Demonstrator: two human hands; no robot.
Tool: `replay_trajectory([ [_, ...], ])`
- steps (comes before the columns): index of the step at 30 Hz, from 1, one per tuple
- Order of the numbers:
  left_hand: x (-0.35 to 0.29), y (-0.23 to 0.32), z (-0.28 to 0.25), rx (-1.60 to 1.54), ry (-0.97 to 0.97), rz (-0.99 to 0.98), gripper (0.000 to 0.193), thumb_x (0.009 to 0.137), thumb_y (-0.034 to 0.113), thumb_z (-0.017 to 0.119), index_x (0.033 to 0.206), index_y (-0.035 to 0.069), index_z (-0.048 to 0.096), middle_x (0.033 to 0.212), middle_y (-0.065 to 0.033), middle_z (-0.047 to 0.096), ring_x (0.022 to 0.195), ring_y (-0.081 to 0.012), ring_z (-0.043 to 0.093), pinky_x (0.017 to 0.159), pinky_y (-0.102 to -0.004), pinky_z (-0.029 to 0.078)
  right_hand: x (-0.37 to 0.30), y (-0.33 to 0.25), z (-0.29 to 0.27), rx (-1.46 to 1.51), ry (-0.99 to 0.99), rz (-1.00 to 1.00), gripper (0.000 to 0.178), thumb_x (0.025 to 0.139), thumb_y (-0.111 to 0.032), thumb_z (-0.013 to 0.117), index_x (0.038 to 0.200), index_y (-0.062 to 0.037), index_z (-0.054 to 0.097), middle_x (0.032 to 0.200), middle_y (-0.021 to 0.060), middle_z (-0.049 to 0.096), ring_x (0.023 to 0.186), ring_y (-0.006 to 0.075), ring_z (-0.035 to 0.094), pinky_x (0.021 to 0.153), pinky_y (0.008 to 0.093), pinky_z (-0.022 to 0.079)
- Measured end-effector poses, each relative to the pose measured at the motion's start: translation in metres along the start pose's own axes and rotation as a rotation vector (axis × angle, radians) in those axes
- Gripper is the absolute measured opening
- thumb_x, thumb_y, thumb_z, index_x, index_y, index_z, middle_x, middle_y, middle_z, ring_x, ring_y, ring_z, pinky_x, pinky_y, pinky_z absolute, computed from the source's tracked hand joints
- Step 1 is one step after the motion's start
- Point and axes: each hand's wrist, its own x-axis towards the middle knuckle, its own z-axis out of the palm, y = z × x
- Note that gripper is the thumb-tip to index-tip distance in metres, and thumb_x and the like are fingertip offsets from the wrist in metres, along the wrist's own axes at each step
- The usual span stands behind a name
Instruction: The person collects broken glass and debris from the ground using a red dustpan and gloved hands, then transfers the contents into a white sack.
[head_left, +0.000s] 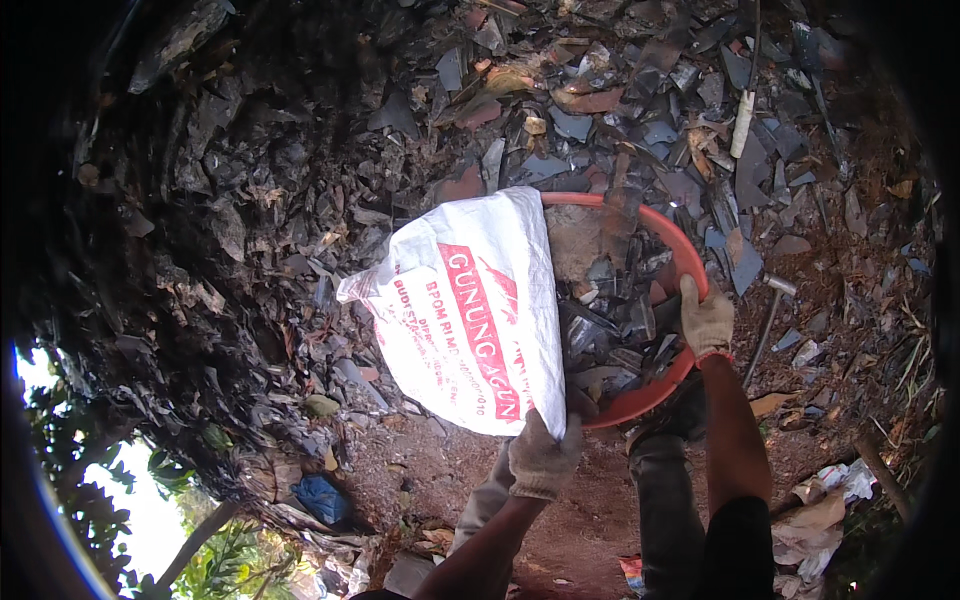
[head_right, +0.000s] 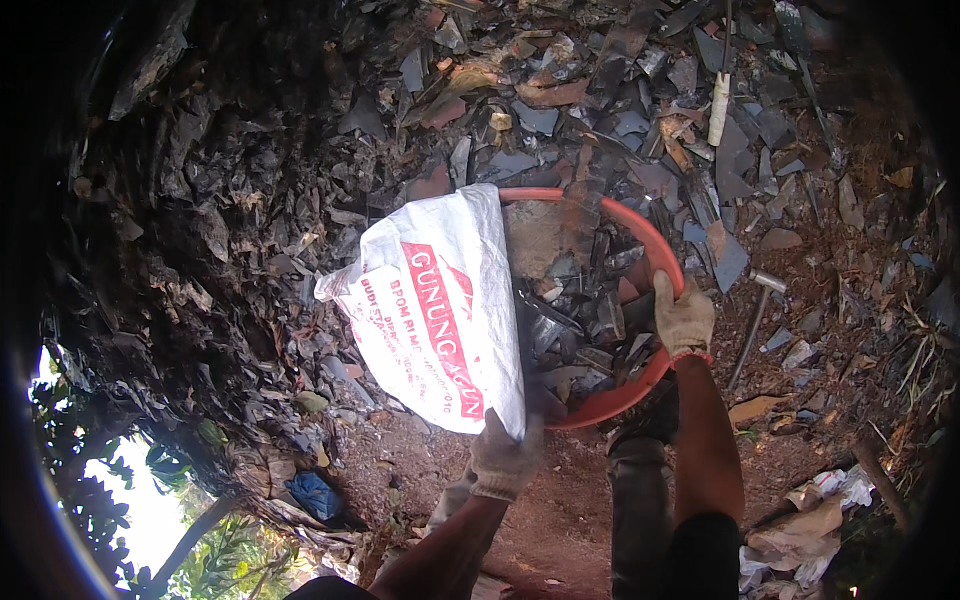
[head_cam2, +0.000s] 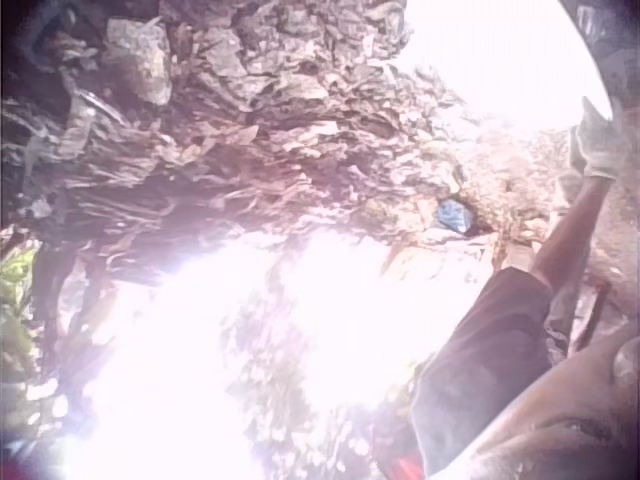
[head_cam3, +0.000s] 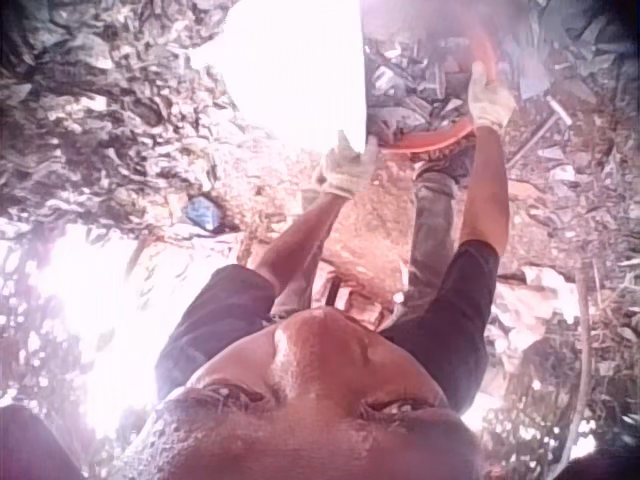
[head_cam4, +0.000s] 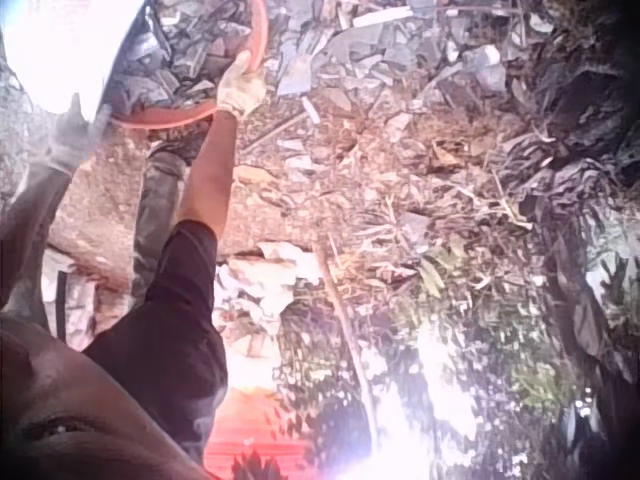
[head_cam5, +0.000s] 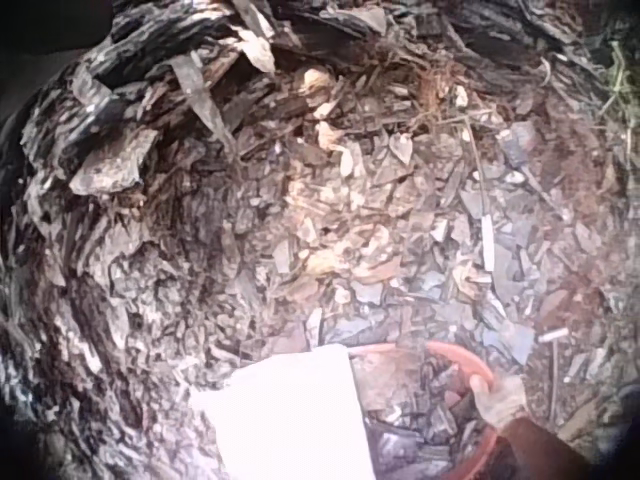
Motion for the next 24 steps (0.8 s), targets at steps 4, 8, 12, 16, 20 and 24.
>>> replay_trajectory([
  [4, 0.022, 0.04, 0.018, 0.158, -0.266, 0.242, 0.063, 0.089, 0.053, 0.067, 0.117, -0.003, 0.055, 0.091, -0.0305, 0.07, 0.087, -0.049, 0.07, 0.075, -0.0552, 0.056, -0.02, -0.043, -0.016, 0.059, -0.077, -0.073, 0.045, 0.099, -0.047, 0.063, 0.1, -0.0026, 0.07, 0.085, 0.0242, 0.069, 0.085, 0.0458, 0.068, 0.073, 0.0511, 0.052],
  [8, 0.098, 0.019, -0.002, 0.251, 0.103, 0.252, 0.062, 0.084, 0.043, 0.076, 0.112, -0.01, 0.058, 0.11, -0.0317, 0.067, 0.101, -0.0454, 0.069, 0.09, -0.0501, 0.056, -0.05, -0.07, -0.022, 0.024, -0.115, -0.092, 0.034, 0.097, -0.036, 0.063, 0.1, -0.002, 0.069, 0.084, 0.0246, 0.069, 0.083, 0.0455, 0.068, 0.074, 0.0501, 0.054],
  [12, 0.136, 0.008, -0.01, -0.842, -0.222, -0.09, 0.091, 0.071, 0.039, 0.084, 0.129, -0.021, 0.047, 0.114, -0.0298, 0.065, 0.111, -0.0344, 0.064, 0.093, -0.0415, 0.052, -0.067, -0.099, -0.035, -0.065, -0.268, -0.216, 0.021, 0.089, -0.021, 0.067, 0.096, -0.0011, 0.066, 0.08, 0.0213, 0.069, 0.078, 0.0431, 0.069, 0.071, 0.0489, 0.056],
  [16, 0.089, -0.017, -0.074, -0.792, -0.357, -0.27, 0.059, 0.08, 0.03, 0.082, 0.113, -0.015, 0.06, 0.088, -0.0167, 0.069, 0.079, -0.0239, 0.067, 0.075, -0.0384, 0.054, -0.125, -0.106, -0.055, -0.158, -0.32, -0.356, 0.016, 0.087, -0.016, 0.065, 0.089, -0.0011, 0.061, 0.074, 0.0207, 0.066, 0.073, 0.0398, 0.069, 0.066, 0.0479, 0.057],
  [20, 0.036, -0.121, -0.164, -0.955, -0.176, -0.158, 0.012, 0.086, 0.006, 0.073, 0.095, -0.002, 0.07, 0.081, -0.007, 0.071, 0.065, -0.0167, 0.067, 0.057, -0.0294, 0.053, -0.215, -0.189, -0.095, -0.004, -0.428, -0.612, 0.015, 0.084, -0.015, 0.066, 0.082, -0.0033, 0.057, 0.072, 0.0161, 0.063, 0.064, 0.0364, 0.067, 0.061, 0.0456, 0.057],
  [24, -0.023, -0.163, -0.246, -1.151, -0.009, -0.171, 0.013, 0.086, 0.003, 0.068, 0.098, -0.003, 0.069, 0.079, -0.0055, 0.069, 0.066, -0.0156, 0.066, 0.059, -0.0275, 0.053, -0.305, -0.34, -0.139, 0.003, -0.646, -0.625, 0.015, 0.08, -0.013, 0.067, 0.077, -0.0045, 0.054, 0.072, 0.0153, 0.063, 0.066, 0.0359, 0.066, 0.06, 0.045, 0.054],
])
